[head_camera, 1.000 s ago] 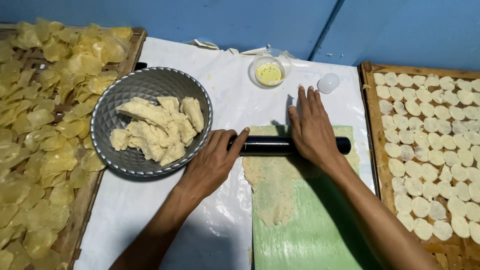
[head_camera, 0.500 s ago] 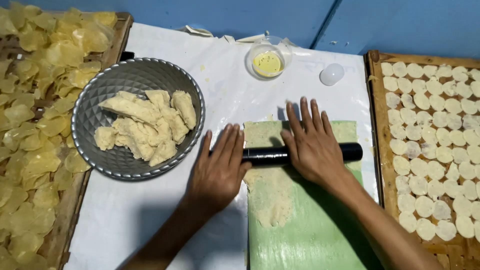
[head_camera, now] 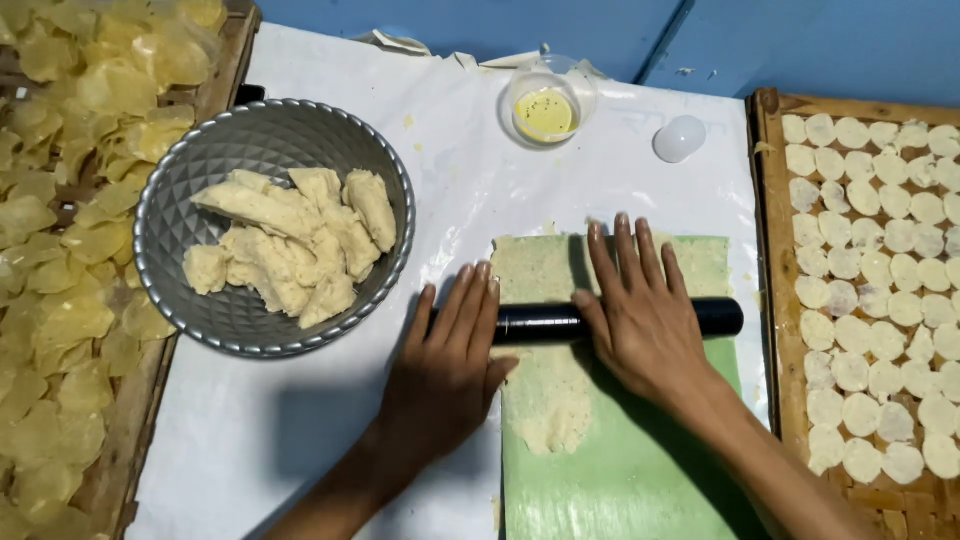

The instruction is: Roll out thin sheets of cracker dough using a rolling pin on a flat surface.

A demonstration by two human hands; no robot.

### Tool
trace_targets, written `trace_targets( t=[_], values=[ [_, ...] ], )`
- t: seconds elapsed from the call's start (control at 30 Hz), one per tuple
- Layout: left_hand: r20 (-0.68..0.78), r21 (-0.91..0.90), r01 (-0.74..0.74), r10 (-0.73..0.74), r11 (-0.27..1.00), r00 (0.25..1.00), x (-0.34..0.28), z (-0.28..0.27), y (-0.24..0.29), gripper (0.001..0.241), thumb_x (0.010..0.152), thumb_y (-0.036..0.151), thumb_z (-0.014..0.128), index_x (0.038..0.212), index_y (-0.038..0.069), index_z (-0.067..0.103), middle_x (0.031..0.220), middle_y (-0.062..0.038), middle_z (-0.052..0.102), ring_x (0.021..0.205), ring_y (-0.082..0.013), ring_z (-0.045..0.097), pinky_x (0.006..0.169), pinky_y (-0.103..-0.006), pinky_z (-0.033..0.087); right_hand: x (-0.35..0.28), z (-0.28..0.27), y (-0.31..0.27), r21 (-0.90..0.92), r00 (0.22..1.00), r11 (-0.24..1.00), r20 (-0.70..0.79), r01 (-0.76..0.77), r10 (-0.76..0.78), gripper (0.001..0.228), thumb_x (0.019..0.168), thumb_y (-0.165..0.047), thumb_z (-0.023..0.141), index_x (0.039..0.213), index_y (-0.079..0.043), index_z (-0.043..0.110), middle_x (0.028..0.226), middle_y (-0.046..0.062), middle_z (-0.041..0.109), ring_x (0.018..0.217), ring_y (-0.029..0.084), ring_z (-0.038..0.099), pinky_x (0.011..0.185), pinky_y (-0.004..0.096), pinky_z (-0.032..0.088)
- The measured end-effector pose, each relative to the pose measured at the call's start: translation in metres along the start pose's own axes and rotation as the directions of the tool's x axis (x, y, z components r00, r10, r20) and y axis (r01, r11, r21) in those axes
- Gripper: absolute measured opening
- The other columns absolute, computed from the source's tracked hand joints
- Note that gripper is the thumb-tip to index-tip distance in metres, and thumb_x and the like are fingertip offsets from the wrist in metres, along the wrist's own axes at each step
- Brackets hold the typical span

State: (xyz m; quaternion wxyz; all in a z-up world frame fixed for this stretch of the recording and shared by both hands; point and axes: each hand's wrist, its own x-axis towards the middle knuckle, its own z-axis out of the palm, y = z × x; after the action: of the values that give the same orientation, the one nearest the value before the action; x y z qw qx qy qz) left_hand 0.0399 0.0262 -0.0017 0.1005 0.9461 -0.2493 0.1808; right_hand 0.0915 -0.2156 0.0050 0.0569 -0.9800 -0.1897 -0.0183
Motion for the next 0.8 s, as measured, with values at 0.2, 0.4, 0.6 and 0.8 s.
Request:
trace_targets(
  t=[0.2, 0.4, 0.6, 0.8],
  values=[
    [0.178, -0.152, 0.073, -0.046, 0.986, 0.983, 0.046, 0.011, -0.029, 0.073, 0.108, 0.049, 0.036, 0.151, -0.009, 0.042, 0.158, -0.03, 0.041, 0.152, -0.0404, 0.033, 0.123, -0.0606, 0.013, 0.051, -0.017, 0.001, 0.1, 0.979, 0.977, 0.108, -0.186, 0.175, 0.076, 0.109, -0.06, 0.017, 0.168, -0.012, 0.016, 0.169, 0.027, 0.019, 0.157, 0.043, 0.011, 0.125, 0.055, 0.01],
    [0.015, -0.233, -0.019, 0.024, 0.972, 1.0, 0.007, -0.001, -0.008, 0.069, 0.106, 0.049, 0.047, 0.144, -0.009, 0.051, 0.148, -0.031, 0.052, 0.145, -0.0413, 0.045, 0.12, -0.0579, 0.027, -0.004, -0.024, -0.016, 0.095, 0.976, 0.983, 0.168, -0.155, 0.138, 0.076, 0.108, -0.057, 0.025, 0.167, -0.01, 0.015, 0.169, 0.027, 0.014, 0.157, 0.044, 0.007, 0.124, 0.056, 0.009],
    [-0.063, -0.291, 0.036, -0.056, 0.956, 0.996, 0.056, 0.016, -0.031, 0.06, 0.112, 0.038, 0.042, 0.145, -0.012, 0.049, 0.149, -0.036, 0.048, 0.145, -0.0479, 0.042, 0.118, -0.058, 0.033, 0.028, -0.024, 0.001, 0.189, 0.976, 0.958, 0.06, -0.217, 0.21, 0.081, 0.109, -0.058, 0.026, 0.167, -0.003, 0.014, 0.169, 0.033, 0.009, 0.157, 0.046, 0.002, 0.124, 0.059, 0.006],
    [-0.064, -0.164, 0.039, -0.05, 0.986, 0.997, 0.034, 0.008, -0.014, 0.068, 0.109, 0.045, 0.041, 0.144, -0.013, 0.05, 0.15, -0.037, 0.047, 0.146, -0.0471, 0.042, 0.118, -0.0615, 0.029, -0.003, -0.01, -0.003, 0.11, 0.991, 0.985, -0.005, -0.129, 0.131, 0.079, 0.107, -0.057, 0.03, 0.167, -0.007, 0.019, 0.168, 0.03, 0.018, 0.157, 0.045, 0.009, 0.124, 0.056, 0.009]
  ],
)
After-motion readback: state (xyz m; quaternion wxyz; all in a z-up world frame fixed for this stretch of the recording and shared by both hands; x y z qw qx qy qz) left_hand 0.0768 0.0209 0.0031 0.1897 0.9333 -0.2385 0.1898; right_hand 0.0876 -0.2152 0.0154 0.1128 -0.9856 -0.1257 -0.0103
